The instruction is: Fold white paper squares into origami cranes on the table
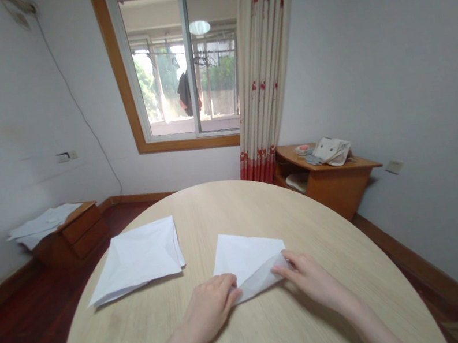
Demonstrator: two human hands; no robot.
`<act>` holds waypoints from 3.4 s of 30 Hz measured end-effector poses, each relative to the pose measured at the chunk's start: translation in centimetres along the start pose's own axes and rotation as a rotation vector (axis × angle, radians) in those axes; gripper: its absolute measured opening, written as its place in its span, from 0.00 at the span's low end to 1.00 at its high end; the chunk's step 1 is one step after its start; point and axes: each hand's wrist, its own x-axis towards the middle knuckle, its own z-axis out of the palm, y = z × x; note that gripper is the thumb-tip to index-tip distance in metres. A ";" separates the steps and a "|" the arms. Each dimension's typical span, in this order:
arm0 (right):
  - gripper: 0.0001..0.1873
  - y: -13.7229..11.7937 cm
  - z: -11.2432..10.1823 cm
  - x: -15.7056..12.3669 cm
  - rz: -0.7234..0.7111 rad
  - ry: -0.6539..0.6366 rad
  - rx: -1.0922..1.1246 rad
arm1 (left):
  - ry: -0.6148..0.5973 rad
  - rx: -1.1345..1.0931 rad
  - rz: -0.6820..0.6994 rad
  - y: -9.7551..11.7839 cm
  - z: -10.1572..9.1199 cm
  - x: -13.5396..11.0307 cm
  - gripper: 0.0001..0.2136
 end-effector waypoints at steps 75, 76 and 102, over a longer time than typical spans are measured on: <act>0.38 3.2 7.0 2.0 -0.251 0.326 -0.696 | -0.099 0.124 0.194 0.9 -0.5 -0.5 0.21; 0.37 3.2 7.0 2.0 -0.254 0.317 -0.699 | -0.100 0.125 0.191 0.9 -0.4 -0.5 0.22; 0.10 1.4 4.9 1.4 -0.367 0.152 -0.585 | 0.006 0.011 0.234 -1.3 1.5 -0.2 0.18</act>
